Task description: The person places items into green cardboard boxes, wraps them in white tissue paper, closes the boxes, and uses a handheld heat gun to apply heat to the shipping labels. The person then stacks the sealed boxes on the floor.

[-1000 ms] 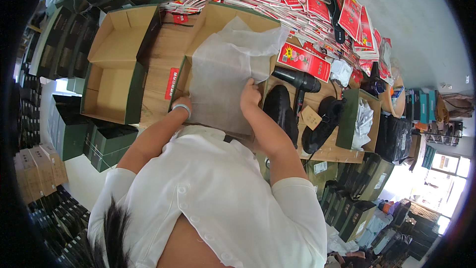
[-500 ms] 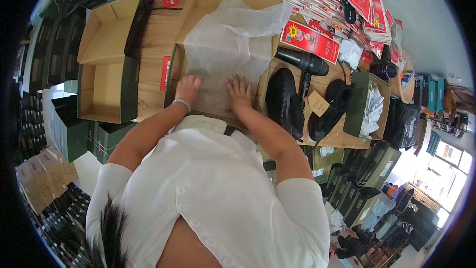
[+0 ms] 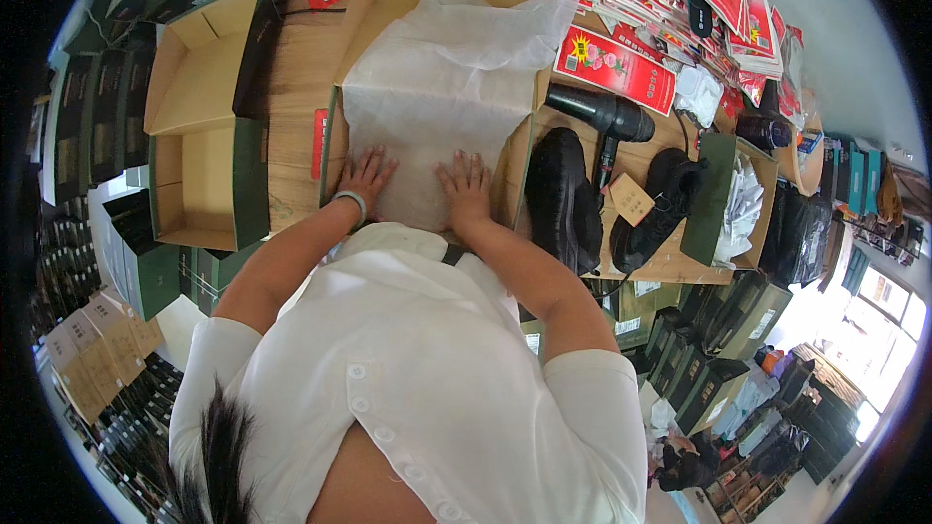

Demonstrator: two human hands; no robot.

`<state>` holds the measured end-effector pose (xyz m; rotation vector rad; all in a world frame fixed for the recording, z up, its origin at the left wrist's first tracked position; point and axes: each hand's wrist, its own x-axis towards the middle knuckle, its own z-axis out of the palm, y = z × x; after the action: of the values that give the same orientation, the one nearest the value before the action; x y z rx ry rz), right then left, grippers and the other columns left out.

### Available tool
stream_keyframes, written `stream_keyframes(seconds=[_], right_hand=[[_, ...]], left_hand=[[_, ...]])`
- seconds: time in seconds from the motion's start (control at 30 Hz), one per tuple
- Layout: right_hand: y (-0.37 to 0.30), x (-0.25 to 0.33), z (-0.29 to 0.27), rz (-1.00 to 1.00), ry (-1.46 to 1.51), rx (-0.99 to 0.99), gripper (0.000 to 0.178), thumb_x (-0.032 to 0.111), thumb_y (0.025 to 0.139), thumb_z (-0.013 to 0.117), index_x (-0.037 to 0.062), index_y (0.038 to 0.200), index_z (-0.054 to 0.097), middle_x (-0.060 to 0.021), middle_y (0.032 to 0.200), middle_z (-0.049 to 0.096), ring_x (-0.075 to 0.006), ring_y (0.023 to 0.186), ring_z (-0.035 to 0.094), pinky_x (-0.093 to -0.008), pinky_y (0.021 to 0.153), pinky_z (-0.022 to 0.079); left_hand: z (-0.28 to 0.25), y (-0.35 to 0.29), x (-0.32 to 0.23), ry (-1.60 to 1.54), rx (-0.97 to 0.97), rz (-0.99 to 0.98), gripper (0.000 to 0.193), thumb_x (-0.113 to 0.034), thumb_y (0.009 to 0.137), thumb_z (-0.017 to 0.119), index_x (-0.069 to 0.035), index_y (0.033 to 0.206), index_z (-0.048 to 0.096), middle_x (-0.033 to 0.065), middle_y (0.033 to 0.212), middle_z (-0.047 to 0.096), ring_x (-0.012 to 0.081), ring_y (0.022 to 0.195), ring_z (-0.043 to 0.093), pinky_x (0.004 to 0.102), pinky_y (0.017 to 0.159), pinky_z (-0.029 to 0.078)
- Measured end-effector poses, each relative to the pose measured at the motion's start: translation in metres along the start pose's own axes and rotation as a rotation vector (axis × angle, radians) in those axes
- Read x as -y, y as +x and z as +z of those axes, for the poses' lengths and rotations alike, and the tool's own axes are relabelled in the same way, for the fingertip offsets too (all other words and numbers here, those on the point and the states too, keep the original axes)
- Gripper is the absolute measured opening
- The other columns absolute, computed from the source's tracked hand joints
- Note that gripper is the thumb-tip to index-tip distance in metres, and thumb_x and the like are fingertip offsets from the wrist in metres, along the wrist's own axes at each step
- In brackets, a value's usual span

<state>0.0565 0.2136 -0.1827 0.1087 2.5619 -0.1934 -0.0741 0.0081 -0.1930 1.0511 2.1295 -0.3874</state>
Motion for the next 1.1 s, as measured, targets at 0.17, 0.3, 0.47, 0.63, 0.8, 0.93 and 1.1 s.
stream_keyframes(seconds=[0.17, 0.3, 0.47, 0.63, 0.8, 0.93, 1.1], right_hand=[[0.004, -0.013, 0.045, 0.048, -0.264, -0.194, 0.128, 0.053, 0.058, 0.085, 0.032, 0.156, 0.006, -0.01, 0.163, -0.002, -0.0441, 0.147, 0.004, -0.0647, 0.113, 0.011], [-0.004, -0.016, -0.026, 0.004, -0.083, 0.216, 0.12, 0.041, 0.064, 0.084, 0.0393, 0.155, 0.005, -0.0093, 0.163, -0.004, -0.0436, 0.147, 0.005, -0.0663, 0.112, 0.011], [0.004, -0.027, -0.015, -0.01, 0.084, -0.059, 0.088, 0.028, 0.075, 0.078, 0.0235, 0.15, 0.031, -0.0158, 0.159, 0.015, -0.0432, 0.141, 0.024, -0.0593, 0.112, 0.023], [0.03, -0.031, -0.013, 0.123, 0.486, -0.414, 0.067, 0.025, 0.079, 0.074, 0.0098, 0.139, 0.046, -0.0242, 0.15, 0.031, -0.0445, 0.128, 0.039, -0.0491, 0.107, 0.034], [0.048, -0.042, -0.024, 0.159, 0.39, -0.482, 0.068, 0.025, 0.081, 0.073, 0.0105, 0.141, 0.044, -0.0246, 0.152, 0.029, -0.0454, 0.122, 0.043, -0.0467, 0.106, 0.036], [0.042, -0.041, -0.034, 0.213, 0.415, -0.274, 0.086, 0.028, 0.076, 0.078, 0.0136, 0.148, 0.033, -0.0214, 0.157, 0.019, -0.0447, 0.129, 0.037, -0.0524, 0.107, 0.032], [0.005, -0.039, -0.009, 0.061, 0.073, -0.103, 0.12, 0.034, 0.063, 0.087, 0.0182, 0.155, 0.011, -0.0165, 0.161, 0.006, -0.0411, 0.143, 0.02, -0.0573, 0.113, 0.021]], left_hand=[[-0.031, -0.015, -0.004, -0.048, 0.009, 0.072, 0.125, -0.057, 0.064, 0.08, -0.03, 0.156, 0.001, 0.009, 0.163, -0.008, 0.0305, 0.15, -0.001, 0.0666, 0.11, 0.019], [-0.013, -0.008, 0.0, -0.188, -0.189, 0.082, 0.089, -0.047, 0.079, 0.072, -0.026, 0.152, 0.025, 0.0131, 0.159, 0.015, 0.0351, 0.143, 0.023, 0.0623, 0.108, 0.027], [-0.008, 0.026, 0.011, -0.559, -0.548, 0.01, 0.061, -0.023, 0.084, 0.071, -0.021, 0.139, 0.046, 0.0149, 0.145, 0.037, 0.0387, 0.122, 0.046, 0.0493, 0.104, 0.04], [-0.04, 0.028, 0.007, -0.549, -0.394, -0.085, 0.084, -0.014, 0.075, 0.079, -0.022, 0.147, 0.036, 0.0212, 0.154, 0.018, 0.0433, 0.13, 0.04, 0.0446, 0.11, 0.038], [-0.078, 0.037, 0.021, -0.662, -0.132, -0.135, 0.118, -0.02, 0.064, 0.089, -0.03, 0.154, 0.014, 0.0239, 0.158, -0.013, 0.0443, 0.142, 0.025, 0.0438, 0.114, 0.035], [-0.071, 0.042, 0.024, -0.634, -0.141, -0.151, 0.129, -0.021, 0.061, 0.091, -0.031, 0.155, 0.003, 0.0244, 0.157, -0.017, 0.0452, 0.142, 0.024, 0.0444, 0.114, 0.035], [-0.056, 0.02, 0.006, -0.212, -0.098, -0.206, 0.131, -0.029, 0.06, 0.09, -0.029, 0.156, 0.0, 0.023, 0.16, -0.008, 0.0415, 0.141, 0.027, 0.0464, 0.11, 0.033]])
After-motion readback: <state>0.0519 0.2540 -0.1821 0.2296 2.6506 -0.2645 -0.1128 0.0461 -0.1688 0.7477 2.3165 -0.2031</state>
